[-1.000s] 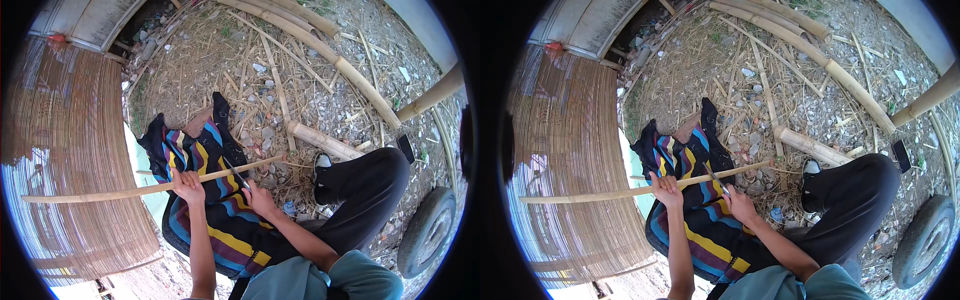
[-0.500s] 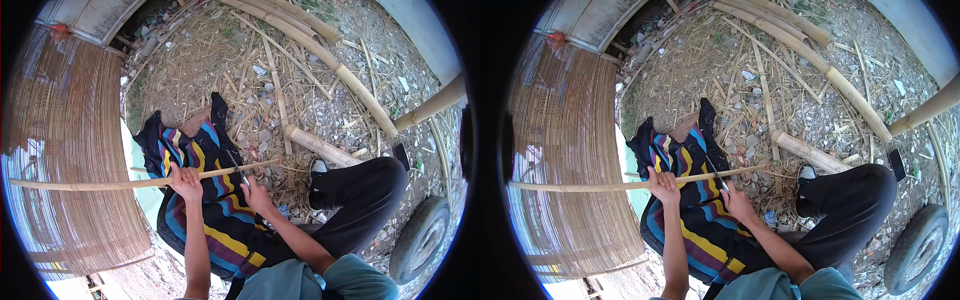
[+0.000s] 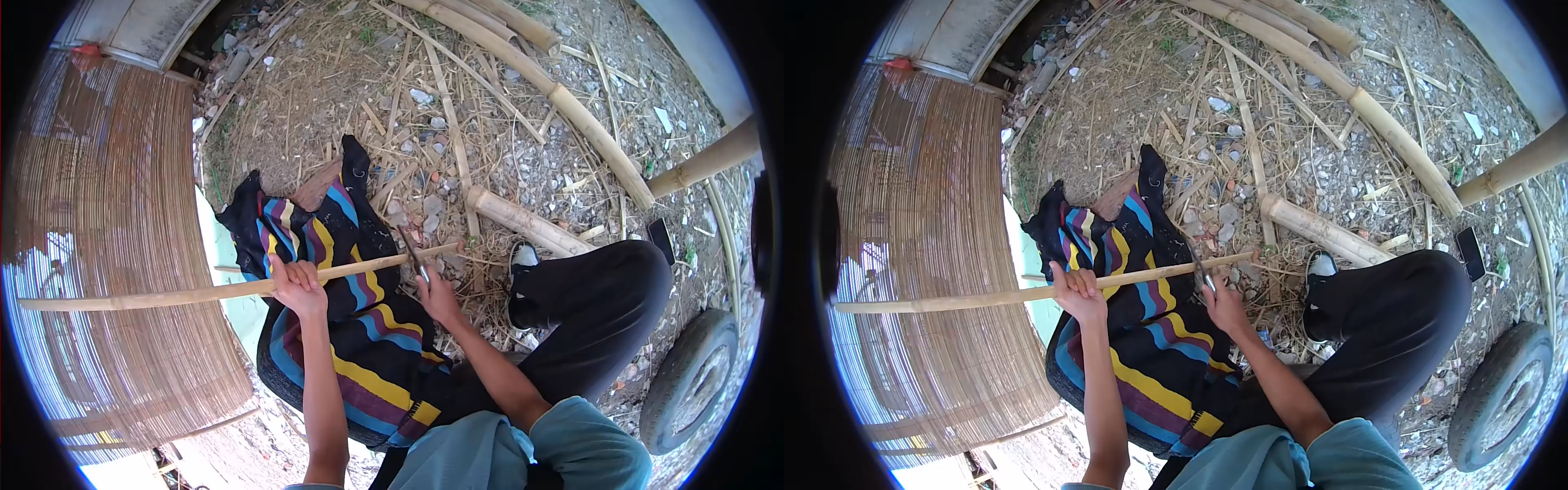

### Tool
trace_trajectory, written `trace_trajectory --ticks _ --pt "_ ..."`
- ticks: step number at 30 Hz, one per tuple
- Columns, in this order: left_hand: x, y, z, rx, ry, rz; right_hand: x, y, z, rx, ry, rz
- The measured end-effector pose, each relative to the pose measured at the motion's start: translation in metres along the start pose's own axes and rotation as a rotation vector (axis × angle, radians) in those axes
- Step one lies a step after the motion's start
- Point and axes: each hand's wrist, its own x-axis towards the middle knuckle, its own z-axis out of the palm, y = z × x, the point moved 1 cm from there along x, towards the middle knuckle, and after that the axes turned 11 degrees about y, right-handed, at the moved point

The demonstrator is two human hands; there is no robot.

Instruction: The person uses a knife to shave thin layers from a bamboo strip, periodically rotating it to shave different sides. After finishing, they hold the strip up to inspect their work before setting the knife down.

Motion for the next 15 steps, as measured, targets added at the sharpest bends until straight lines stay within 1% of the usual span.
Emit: trace_trajectory --ticks 1,2,4,5,6,8,9,10,12,13,14,15 --pt "-0.001 0.001 -0.002 -0.004 -0.037 -0.008 0.000 -0.006 0.000 0.024 -0.069 -0.054" --pt "-0.001 0.000 -0.002 -0.005 -0.034 -0.010 0.000 -0.002 0.000 0.020 -0.070 -0.053" --pt "-0.006 0.005 -0.005 0.023 -0.001 0.023 -0.003 0.009 0.002 0.013 0.013 -0.165" --pt "-0.005 0.005 -0.011 0.018 -0.001 0.020 0.000 0.014 0.005 -0.032 -0.039 -0.137" --pt "0.000 0.004 -0.017 0.019 0.003 0.022 0.005 0.012 0.006 -0.032 -0.044 -0.139" --pt "0.011 0.004 -0.033 0.018 0.155 0.028 0.008 0.004 0.006 -0.232 -0.065 -0.285" --pt "0.014 0.006 -0.035 0.023 0.223 0.014 0.007 -0.001 0.007 -0.224 -0.109 -0.223" --pt "0.014 0.006 -0.034 0.002 0.255 0.017 0.006 -0.007 0.007 -0.209 -0.100 -0.242" --pt "0.014 0.004 -0.039 0.005 0.168 0.003 -0.004 -0.012 0.005 -0.107 -0.123 -0.140" --pt "0.009 0.005 -0.035 0.003 0.141 0.012 -0.009 -0.021 0.001 -0.073 -0.092 -0.180" --pt "0.008 0.005 -0.033 0.009 0.136 0.006 -0.013 -0.031 -0.001 -0.071 -0.087 -0.172" --pt "0.005 0.006 -0.031 0.017 0.107 0.008 -0.017 -0.046 -0.003 -0.071 -0.110 -0.217"
